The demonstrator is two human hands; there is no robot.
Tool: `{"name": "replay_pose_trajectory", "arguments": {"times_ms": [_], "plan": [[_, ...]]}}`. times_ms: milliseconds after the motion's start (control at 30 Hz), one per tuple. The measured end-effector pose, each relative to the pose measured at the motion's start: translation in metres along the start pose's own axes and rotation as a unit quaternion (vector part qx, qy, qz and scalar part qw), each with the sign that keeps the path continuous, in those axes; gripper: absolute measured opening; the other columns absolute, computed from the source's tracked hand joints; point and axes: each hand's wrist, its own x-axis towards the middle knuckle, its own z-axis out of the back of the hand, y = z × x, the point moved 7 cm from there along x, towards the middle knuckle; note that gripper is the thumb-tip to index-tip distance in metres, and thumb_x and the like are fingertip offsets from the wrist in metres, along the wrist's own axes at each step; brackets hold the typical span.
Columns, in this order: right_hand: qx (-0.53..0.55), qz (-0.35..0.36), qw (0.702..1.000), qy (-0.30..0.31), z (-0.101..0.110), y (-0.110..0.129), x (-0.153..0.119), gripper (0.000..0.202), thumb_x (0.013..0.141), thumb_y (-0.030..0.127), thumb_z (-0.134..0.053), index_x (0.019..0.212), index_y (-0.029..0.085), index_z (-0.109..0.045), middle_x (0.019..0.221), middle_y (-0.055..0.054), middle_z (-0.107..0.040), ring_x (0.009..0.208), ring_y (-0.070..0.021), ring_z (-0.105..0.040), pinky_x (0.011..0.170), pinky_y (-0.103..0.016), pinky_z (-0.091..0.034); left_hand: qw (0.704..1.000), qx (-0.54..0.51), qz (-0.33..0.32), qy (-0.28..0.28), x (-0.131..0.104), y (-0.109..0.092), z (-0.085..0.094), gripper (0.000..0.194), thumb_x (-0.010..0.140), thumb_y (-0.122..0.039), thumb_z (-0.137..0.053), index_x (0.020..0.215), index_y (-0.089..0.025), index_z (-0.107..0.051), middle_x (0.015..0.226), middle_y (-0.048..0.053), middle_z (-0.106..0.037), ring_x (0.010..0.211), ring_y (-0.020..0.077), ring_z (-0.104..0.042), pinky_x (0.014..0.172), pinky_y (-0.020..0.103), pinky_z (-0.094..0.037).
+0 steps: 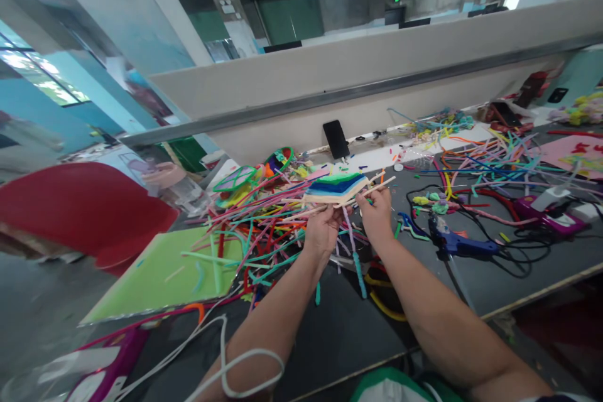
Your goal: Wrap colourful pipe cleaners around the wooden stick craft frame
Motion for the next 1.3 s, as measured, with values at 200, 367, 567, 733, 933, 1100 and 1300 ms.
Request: {"name": "replay_pose_trajectory", "arguments": {"times_ms": [200, 367, 567, 733, 933, 1100, 1300], "plan": [[0.025, 0.010, 1.000, 0.005, 0.001, 0.010, 0.001, 0.016, 0.076, 0.035, -0.063, 0.076, 0.018, -0.063, 0.099, -0.007, -0.048, 0.102, -0.0228, -0.048, 0.093, -0.040, -0.040, 1.000, -0.013, 0.007, 0.013, 0.000, -0.006, -0.005, 0.014, 0.069, -0.016, -0.071, 0.080, -0.014, -0.064, 0.082, 0.005, -0.071, 0.074, 0.0185, -0.068, 0.079, 0.038, -0.055], [0.218, -0.050, 0.974, 0.018, -0.012, 0.010, -0.003, 0.062, 0.072, 0.031, -0.068, 0.128, 0.024, -0.040, 0.120, -0.010, -0.051, 0.100, -0.0175, -0.056, 0.087, -0.033, -0.048, 1.000, -0.008, 0.000, 0.002, 0.002, -0.014, -0.004, 0.016, 0.068, -0.019, -0.072, 0.082, -0.015, -0.063, 0.082, 0.005, -0.071, 0.075, 0.0186, -0.068, 0.078, 0.038, -0.054], [0.387, -0.144, 0.895, 0.169, -0.038, 0.016, -0.007, 0.048, 0.064, 0.032, -0.075, 0.109, 0.024, -0.061, 0.104, -0.004, -0.067, 0.088, -0.0184, -0.063, 0.079, -0.033, -0.052, 1.000, -0.017, 0.009, -0.003, 0.003, -0.015, -0.003, 0.018, 0.064, -0.021, -0.073, 0.078, -0.015, -0.062, 0.080, 0.005, -0.071, 0.075, 0.0189, -0.067, 0.074, 0.036, -0.054], [0.393, -0.194, 0.880, 0.185, -0.037, 0.011, -0.010, 0.019, 0.062, 0.029, -0.077, 0.078, 0.021, -0.072, 0.078, -0.001, -0.072, 0.079, -0.0191, -0.065, 0.075, -0.033, -0.051, 1.000, -0.015, 0.020, 0.002, 0.000, -0.016, -0.005, 0.020, 0.065, -0.025, -0.074, 0.077, -0.015, -0.062, 0.074, 0.003, -0.070, 0.068, 0.0172, -0.066, 0.072, 0.035, -0.055], [0.418, -0.218, 0.871, 0.137, -0.035, 0.004, -0.012, 0.019, 0.060, 0.028, -0.079, 0.075, 0.020, -0.072, 0.071, 0.001, -0.070, 0.063, -0.0133, -0.061, 0.060, -0.026, -0.049, 0.997, 0.003, 0.042, 0.059, -0.007, -0.009, -0.019, 0.022, 0.067, -0.023, -0.075, 0.086, -0.017, -0.066, 0.083, 0.003, -0.072, 0.074, 0.0165, -0.067, 0.070, 0.029, -0.054], [0.424, -0.239, 0.853, 0.190, -0.040, 0.012, -0.018, 0.023, 0.061, 0.034, -0.077, 0.076, 0.019, -0.067, 0.057, 0.003, -0.063, 0.045, -0.0115, -0.051, 0.041, -0.024, -0.040, 0.998, 0.038, 0.035, 0.043, -0.010, -0.009, -0.022, 0.019, 0.063, -0.021, -0.078, 0.076, -0.016, -0.064, 0.074, 0.000, -0.069, 0.064, 0.0121, -0.065, 0.056, 0.022, -0.050], [0.380, -0.242, 0.882, 0.136, -0.032, -0.001, -0.012, 0.025, 0.059, 0.035, -0.079, 0.063, 0.018, -0.060, 0.055, 0.003, -0.059, 0.049, -0.0121, -0.052, 0.048, -0.026, -0.044, 0.992, 0.076, 0.075, 0.061, -0.011, -0.003, -0.019, 0.018, 0.066, -0.024, -0.077, 0.069, -0.013, -0.063, 0.062, 0.001, -0.064, 0.048, 0.0089, -0.057, 0.049, 0.021, -0.048]]}}
